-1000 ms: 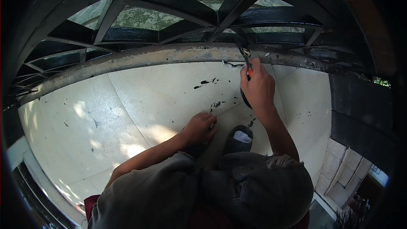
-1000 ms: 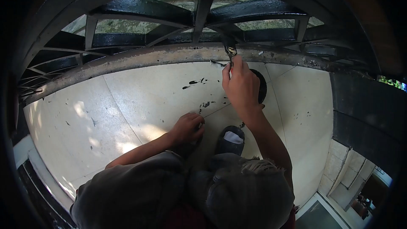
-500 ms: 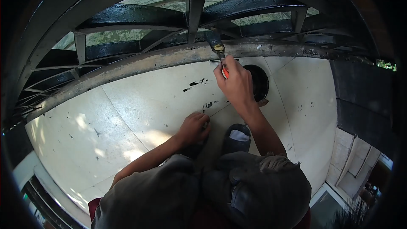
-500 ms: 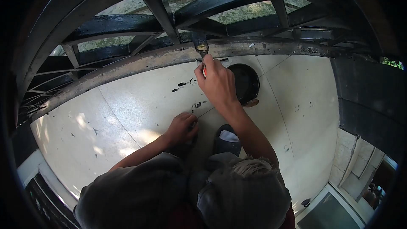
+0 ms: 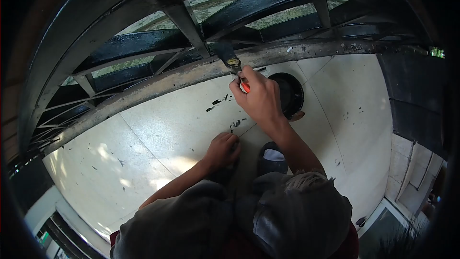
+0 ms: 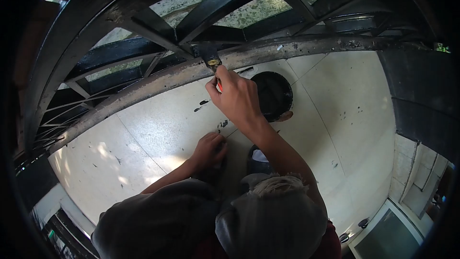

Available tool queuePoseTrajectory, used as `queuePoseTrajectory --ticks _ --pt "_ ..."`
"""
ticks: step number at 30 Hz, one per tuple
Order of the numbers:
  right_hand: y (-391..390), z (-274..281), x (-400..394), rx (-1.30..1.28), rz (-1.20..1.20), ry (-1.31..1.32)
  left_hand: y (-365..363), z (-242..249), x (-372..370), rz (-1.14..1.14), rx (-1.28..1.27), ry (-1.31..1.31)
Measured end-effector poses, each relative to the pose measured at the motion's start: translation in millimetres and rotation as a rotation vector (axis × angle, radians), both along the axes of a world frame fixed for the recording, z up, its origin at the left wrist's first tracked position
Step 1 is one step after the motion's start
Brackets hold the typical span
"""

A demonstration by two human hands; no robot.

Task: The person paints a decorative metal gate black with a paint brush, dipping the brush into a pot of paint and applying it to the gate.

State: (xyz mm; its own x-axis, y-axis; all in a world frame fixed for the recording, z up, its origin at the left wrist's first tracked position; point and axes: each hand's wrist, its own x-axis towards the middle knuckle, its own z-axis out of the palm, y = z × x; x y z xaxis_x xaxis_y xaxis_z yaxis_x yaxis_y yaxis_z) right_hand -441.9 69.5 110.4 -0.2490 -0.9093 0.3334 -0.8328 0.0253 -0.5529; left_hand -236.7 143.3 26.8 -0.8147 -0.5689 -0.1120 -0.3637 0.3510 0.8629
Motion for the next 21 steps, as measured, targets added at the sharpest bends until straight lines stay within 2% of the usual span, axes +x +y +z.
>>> queuePoseTrajectory --ticks 3,4,5,7,9,11,13,15,17,19,21 --pt "-0.5 2.5 1.6 -0.063 -0.037 -0.191 0.3 0.6 0.9 -0.031 0.004 -0.03" --pt "-3.8 -9.2 1.6 -0.061 0.017 -0.113 0.7 -0.2 -0.6 -0.03 0.008 -0.032" --pt "2.2 -11.3 -0.8 -0.067 -0.011 -0.121 2.8 -0.1 -1.2 -0.057 0.003 -0.041" --pt "12.3 -6.9 -7.9 0.005 0.079 -0.169 2.0 -2.2 -4.0 -0.059 -0.052 -0.045" --pt "22.4 -1.6 -20.5 -0.012 0.033 -0.282 3.3 -3.1 -5.1 -0.086 -0.062 -0.073" --pt "25.8 0.6 -32.1 -0.029 -0.015 -0.585 4.6 -4.3 -8.6 -0.097 -0.078 -0.099" --pt "21.4 -1.8 -33.4 -0.03 -0.038 -0.691 5.0 -2.6 -10.8 -0.088 -0.113 -0.127" --pt "13.7 -11.9 -25.8 -0.052 -0.082 -0.935 5.1 -1.9 -12.2 -0.091 -0.105 -0.139" --pt "17.3 -20.7 -19.8 -0.079 -0.077 -0.962 5.0 0.0 -13.8 -0.086 -0.095 -0.154" --pt "29.5 -18.5 -20.1 0.018 -0.136 -1.047 2.9 4.8 -16.6 -0.075 -0.137 -0.083" --pt "23.2 -24.5 -17.8 -0.066 -0.202 -1.111 4.2 0.2 -15.1 -0.074 -0.161 -0.114"
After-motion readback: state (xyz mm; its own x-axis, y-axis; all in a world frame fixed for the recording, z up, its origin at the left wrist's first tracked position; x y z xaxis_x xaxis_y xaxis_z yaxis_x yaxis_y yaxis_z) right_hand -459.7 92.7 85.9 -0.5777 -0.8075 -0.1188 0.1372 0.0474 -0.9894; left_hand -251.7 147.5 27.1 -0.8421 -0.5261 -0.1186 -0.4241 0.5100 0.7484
